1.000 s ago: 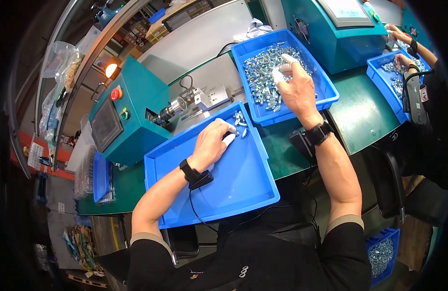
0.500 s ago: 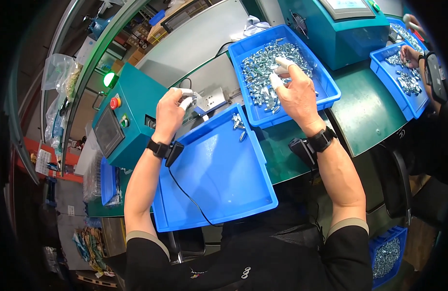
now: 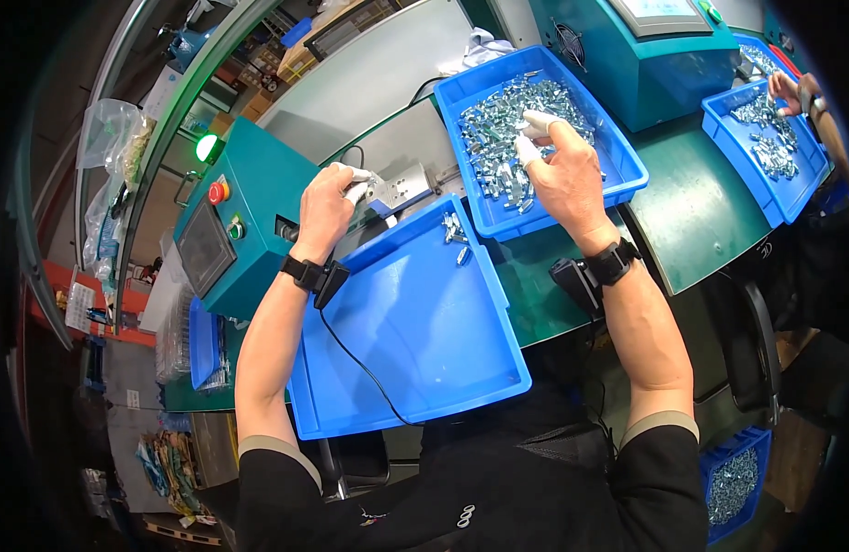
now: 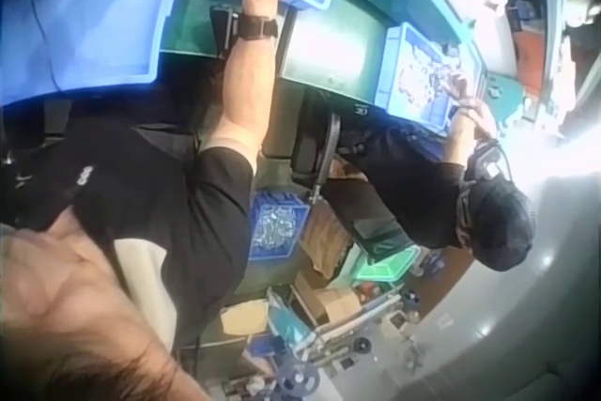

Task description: The person picks up a metal component from a blue tray, inserts it into the machine, and removes it after the light changes. The processed component is then placed into a separate blue tray before the cycle repeats.

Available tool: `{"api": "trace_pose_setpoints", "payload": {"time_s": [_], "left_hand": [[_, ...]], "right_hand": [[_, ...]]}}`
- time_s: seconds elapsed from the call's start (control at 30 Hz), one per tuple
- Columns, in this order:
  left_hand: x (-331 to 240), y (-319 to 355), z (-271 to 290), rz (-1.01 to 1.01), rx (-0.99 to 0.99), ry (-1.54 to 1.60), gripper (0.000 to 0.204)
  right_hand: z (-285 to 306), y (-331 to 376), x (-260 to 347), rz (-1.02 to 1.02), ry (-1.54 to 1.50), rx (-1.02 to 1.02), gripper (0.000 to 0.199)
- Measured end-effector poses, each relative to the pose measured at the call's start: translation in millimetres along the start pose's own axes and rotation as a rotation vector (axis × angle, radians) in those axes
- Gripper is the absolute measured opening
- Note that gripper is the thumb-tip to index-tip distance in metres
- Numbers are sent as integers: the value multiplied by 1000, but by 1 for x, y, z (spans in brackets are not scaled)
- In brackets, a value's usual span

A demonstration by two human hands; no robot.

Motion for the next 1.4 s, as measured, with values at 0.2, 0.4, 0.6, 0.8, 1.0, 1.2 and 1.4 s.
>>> {"api": "trace_pose_setpoints", "payload": {"time_s": [0.2, 0.4, 0.6, 0.8, 1.0, 1.2, 1.4], "left_hand": [[1, 3, -3, -60, 17, -95, 18], [-8, 7, 0, -209, -40, -170, 21], [-16, 12, -2, -256, -67, -259, 16], [-25, 26, 13, -277, -126, -199, 23], [-50, 91, 41, -255, -153, -62, 24], [-62, 145, 55, -186, -36, 120, 25], [-57, 182, 75, -123, -21, 165, 25]], "right_hand": [[1, 0, -3, 12, -3, -20, 34], [2, 1, 1, 9, 6, -25, 33], [0, -1, 4, 72, 113, -34, 32], [-20, 4, 9, 104, 105, 90, 33], [-109, 28, 53, -139, -205, 622, 53], [-174, 38, 52, -187, -384, 840, 69], [-188, 43, 61, -222, -399, 914, 72]]}}
Point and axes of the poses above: each hand's wrist, its own y-axis away from the middle knuckle, its own z-axis out of the back of the hand, x = y × z, the point moved 6 cm from there along -y, towards the middle knuckle, and after that the axes turned 1 degree about x, right-handed, at the moved point
